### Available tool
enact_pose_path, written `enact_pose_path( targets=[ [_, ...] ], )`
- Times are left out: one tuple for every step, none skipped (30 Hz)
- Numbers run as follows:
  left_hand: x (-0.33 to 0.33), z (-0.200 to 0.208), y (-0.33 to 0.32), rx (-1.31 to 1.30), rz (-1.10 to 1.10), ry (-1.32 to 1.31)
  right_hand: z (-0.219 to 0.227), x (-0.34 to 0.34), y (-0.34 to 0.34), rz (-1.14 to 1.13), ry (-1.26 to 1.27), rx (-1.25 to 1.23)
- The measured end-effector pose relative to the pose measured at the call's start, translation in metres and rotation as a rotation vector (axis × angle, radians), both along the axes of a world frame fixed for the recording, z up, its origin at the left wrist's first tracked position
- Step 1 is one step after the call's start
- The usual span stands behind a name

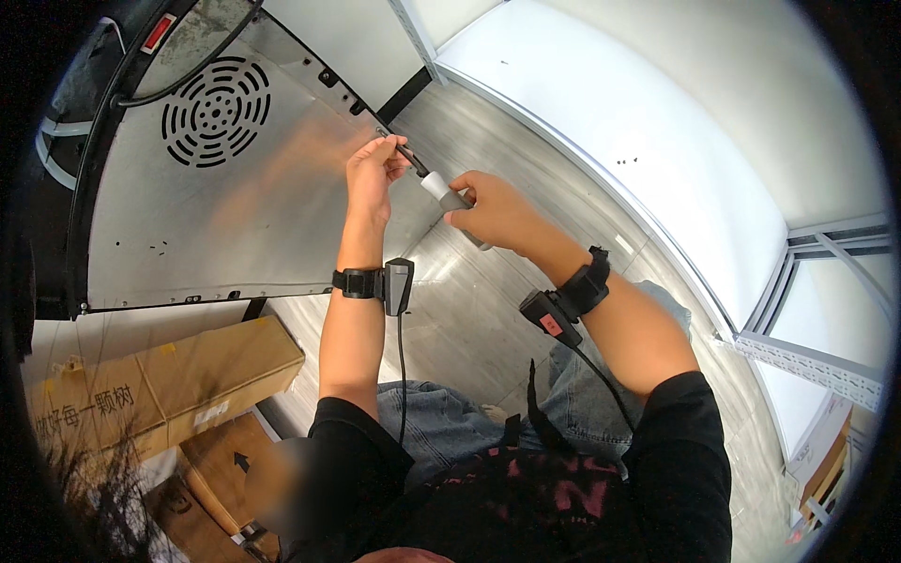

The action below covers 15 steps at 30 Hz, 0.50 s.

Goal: The person uses a screwdriver to remove screws from the back panel of a black electronic device, then flips the device to access the metal chassis and continues unscrewing fasteners. The person works methodically across multiple screw locations on both the plastic cover and the metal frame.

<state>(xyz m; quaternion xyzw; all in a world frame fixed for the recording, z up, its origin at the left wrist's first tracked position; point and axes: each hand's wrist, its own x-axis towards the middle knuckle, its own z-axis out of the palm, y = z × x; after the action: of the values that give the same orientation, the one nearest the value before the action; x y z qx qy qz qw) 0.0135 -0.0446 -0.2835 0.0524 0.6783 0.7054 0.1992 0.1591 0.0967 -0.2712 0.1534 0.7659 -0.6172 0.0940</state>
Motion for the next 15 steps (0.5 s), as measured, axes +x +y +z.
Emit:
enact_pose_path(
  targets=[
    [0.0, 0.0, 0.0, -0.006, 0.002, -0.007, 0.004, 0.0, -0.002, -0.015, -0.005, 0.026],
    [0.001, 0.0, -0.001, -0.018, 0.003, -0.011, 0.007, 0.001, -0.004, -0.03, -0.011, 0.051],
    [0.002, 0.001, -0.001, -0.031, 0.003, -0.015, 0.008, 0.0, -0.004, -0.017, -0.02, 0.029],
    [0.002, 0.002, 0.0, -0.041, 0.0, -0.019, 0.009, -0.001, -0.002, -0.007, -0.03, 0.008],
    [0.003, 0.004, 0.0, -0.016, -0.009, -0.033, 0.009, -0.001, -0.001, 0.003, -0.039, -0.013],
    [0.004, 0.007, 0.0, 0.009, -0.019, -0.048, 0.01, 0.0, -0.002, -0.01, -0.048, -0.057],
    [0.004, 0.008, 0.0, 0.035, -0.028, -0.062, 0.011, 0.001, -0.004, -0.022, -0.056, -0.099],
    [0.004, 0.007, 0.0, 0.05, -0.029, -0.063, 0.012, 0.001, -0.004, -0.034, -0.065, -0.141],
    [0.004, 0.005, 0.0, 0.065, -0.031, -0.064, 0.013, 0.002, -0.003, -0.02, -0.099, -0.147],
    [0.004, 0.004, -0.001, 0.079, -0.031, -0.065, 0.016, 0.002, -0.002, -0.004, -0.133, -0.154],
    [0.003, 0.004, -0.001, 0.098, -0.039, -0.069, 0.017, 0.002, -0.001, 0.011, -0.167, -0.161],
    [0.003, 0.004, -0.002, 0.117, -0.047, -0.074, 0.015, 0.002, -0.001, 0.012, -0.11, -0.091],
    [0.004, 0.006, -0.001, 0.136, -0.057, -0.079, 0.011, 0.003, -0.001, 0.01, -0.054, -0.021],
    [0.004, 0.008, 0.0, 0.129, -0.065, -0.092, 0.007, 0.004, -0.001, 0.009, 0.003, 0.048],
    [0.004, 0.011, 0.002, 0.122, -0.073, -0.106, 0.001, 0.004, 0.0, -0.002, 0.053, 0.108]
  ],
)
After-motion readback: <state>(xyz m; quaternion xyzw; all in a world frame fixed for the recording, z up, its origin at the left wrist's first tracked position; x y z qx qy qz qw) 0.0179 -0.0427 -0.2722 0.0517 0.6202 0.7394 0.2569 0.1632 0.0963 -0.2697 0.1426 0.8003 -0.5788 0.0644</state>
